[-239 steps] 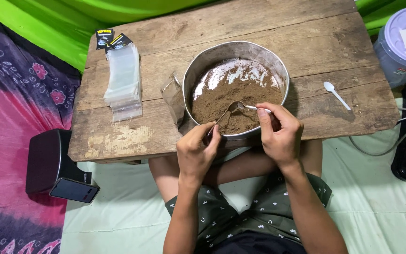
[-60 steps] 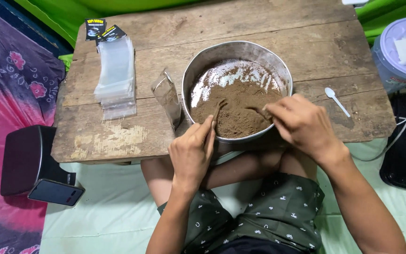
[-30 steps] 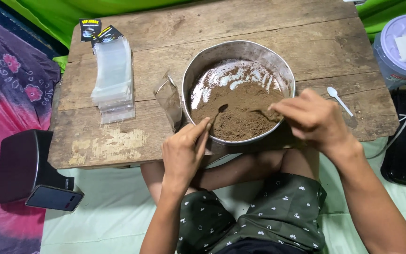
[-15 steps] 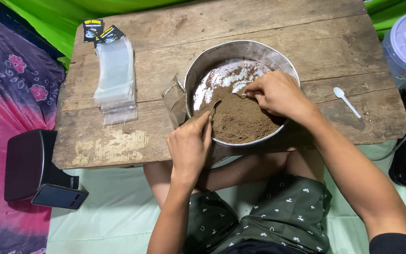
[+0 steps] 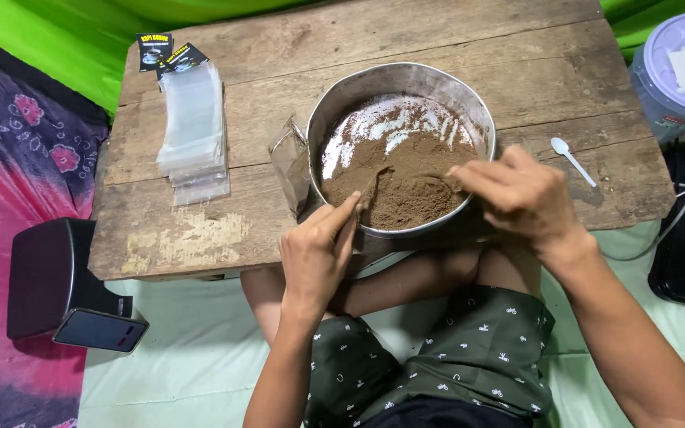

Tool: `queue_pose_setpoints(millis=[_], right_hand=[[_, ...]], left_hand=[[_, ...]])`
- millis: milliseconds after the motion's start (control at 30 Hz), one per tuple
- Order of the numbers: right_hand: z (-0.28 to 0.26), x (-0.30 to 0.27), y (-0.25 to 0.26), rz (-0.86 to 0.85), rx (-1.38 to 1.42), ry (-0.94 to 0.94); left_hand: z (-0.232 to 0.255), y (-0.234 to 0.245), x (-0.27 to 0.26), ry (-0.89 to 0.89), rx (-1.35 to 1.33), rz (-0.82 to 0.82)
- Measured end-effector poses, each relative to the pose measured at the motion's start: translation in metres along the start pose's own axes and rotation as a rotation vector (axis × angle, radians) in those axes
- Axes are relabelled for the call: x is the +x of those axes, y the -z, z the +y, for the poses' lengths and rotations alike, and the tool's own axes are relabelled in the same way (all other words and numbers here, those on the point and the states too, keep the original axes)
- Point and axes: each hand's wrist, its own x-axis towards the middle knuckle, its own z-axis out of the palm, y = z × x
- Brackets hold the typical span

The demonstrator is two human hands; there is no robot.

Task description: Packaging ground coffee into small plastic bags using a spoon.

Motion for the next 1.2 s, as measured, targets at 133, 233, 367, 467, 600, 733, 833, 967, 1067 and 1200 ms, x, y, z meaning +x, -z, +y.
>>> queue_pose_setpoints(millis=[133, 233, 367, 467, 600, 733, 833, 967, 1067, 1200], right_hand=[[0.016, 0.022, 0.012, -0.049, -0.1, -0.156], [0.028, 0.032, -0.017, -0.177, -0.06, -0.25], [0.027, 0.055, -0.037, -0.427, -0.123, -0.256], [0.023, 0.064, -0.027, -0.555, -0.057, -0.293], [0.016, 0.052, -0.02, -0.705, 0.13, -0.408], [-0.006, 0.064, 0.029, -0.656, 0.229, -0.396], [-0.014, 0.066, 0.051, -0.567, 0.259, -0.324], [-0.023, 0.067, 0.072, -0.505, 0.294, -0.328], [-0.013, 0.062, 0.066, -0.42, 0.285, -0.371], [0.005, 0.063, 0.038, -0.425, 0.106, -0.456]], left_hand=[[0.0, -0.006, 0.019, -0.064, 0.102, 0.01], [-0.003, -0.02, 0.032, -0.072, 0.188, -0.007], [-0.004, -0.032, 0.039, -0.028, 0.192, -0.106], [-0.004, -0.041, 0.04, -0.05, 0.224, -0.116], [0.003, -0.036, 0.039, -0.053, 0.165, -0.138], [0.009, -0.024, 0.035, -0.061, 0.117, -0.125], [0.011, -0.018, 0.031, -0.045, 0.083, -0.116], [0.015, -0.008, 0.027, -0.034, 0.039, -0.117], [0.013, -0.006, 0.025, -0.026, 0.04, -0.09], [0.006, -0.014, 0.026, 0.016, 0.121, -0.037]])
